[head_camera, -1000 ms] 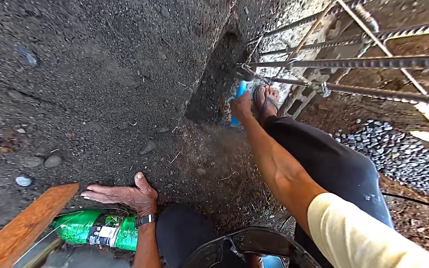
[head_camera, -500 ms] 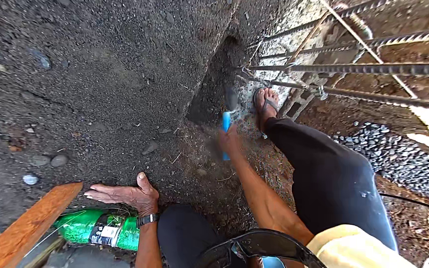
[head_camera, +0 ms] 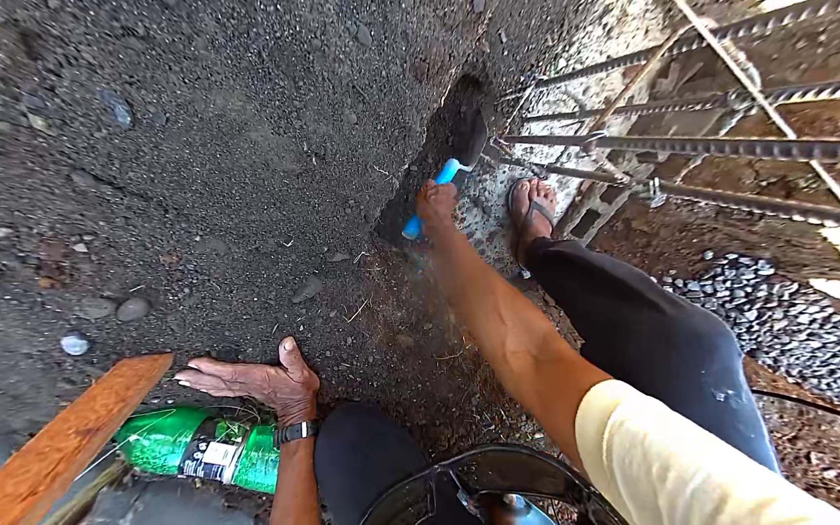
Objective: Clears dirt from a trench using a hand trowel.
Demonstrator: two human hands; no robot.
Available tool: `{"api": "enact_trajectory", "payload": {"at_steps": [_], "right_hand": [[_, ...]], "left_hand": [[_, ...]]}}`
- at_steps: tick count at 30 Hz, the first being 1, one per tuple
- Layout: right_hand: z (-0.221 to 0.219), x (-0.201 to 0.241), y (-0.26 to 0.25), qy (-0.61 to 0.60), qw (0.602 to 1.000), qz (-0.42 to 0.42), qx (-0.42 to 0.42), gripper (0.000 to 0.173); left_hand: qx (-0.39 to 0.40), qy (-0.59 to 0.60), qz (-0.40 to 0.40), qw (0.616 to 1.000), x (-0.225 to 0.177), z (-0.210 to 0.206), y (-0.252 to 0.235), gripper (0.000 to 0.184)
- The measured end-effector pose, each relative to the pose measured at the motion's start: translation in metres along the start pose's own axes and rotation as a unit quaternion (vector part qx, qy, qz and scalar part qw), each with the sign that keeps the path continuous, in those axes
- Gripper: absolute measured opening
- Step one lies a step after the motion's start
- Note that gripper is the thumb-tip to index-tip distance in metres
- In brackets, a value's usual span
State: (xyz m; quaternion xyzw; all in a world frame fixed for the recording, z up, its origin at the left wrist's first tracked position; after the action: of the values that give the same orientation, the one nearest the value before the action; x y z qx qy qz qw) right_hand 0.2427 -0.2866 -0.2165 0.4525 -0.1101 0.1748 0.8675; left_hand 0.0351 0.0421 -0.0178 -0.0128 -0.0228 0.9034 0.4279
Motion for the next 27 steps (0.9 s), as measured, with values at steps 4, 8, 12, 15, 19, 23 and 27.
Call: {"api": "enact_trajectory", "payload": {"at_steps": [4, 8, 12, 15, 19, 23, 27], "right_hand": [[0.0, -0.045, -0.03, -0.038, 0.998, 0.041, 0.035, 0.052], [0.016, -0.06, -0.034, -0.065, 0.988, 0.04, 0.131, 0.047], [0.032, -0.057, -0.048, -0.162, 0.956, -0.035, 0.24, 0.045], [0.036, -0.06, -0.052, -0.153, 0.956, -0.08, 0.237, 0.04], [0.022, -0.051, -0.04, -0.125, 0.979, -0.077, 0.144, 0.026], [0.03, -0.059, -0.042, -0.126, 0.964, -0.112, 0.204, 0.032], [0.019, -0.071, -0.046, -0.135, 0.947, -0.148, 0.253, 0.028]], "left_hand": [[0.005, 0.004, -0.002, 1.0, -0.001, 0.001, 0.0, 0.13], [0.007, 0.007, -0.003, 1.0, 0.0, 0.0, 0.001, 0.13], [0.002, 0.007, -0.001, 1.0, -0.002, 0.001, -0.002, 0.131], [-0.002, 0.006, -0.004, 1.0, -0.003, 0.0, -0.002, 0.13], [-0.004, 0.004, -0.003, 1.0, -0.003, 0.001, -0.002, 0.13], [0.003, 0.006, -0.003, 1.0, -0.004, 0.001, -0.001, 0.129], [-0.005, 0.005, -0.005, 1.0, -0.003, 0.001, -0.001, 0.13]]}}
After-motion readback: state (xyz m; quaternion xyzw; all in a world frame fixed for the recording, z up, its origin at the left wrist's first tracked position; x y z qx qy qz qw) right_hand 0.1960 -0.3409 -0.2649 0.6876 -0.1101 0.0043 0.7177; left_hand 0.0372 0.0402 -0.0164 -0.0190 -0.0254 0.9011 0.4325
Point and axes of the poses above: each hand's wrist, its own y-axis away from the middle knuckle, its own z-axis out of the back of the hand, x = y × z, the point moved 5 cm from there along -y, towards the middle knuckle, and after that the axes turned 10 degrees about -y, right-handed, at the moved point
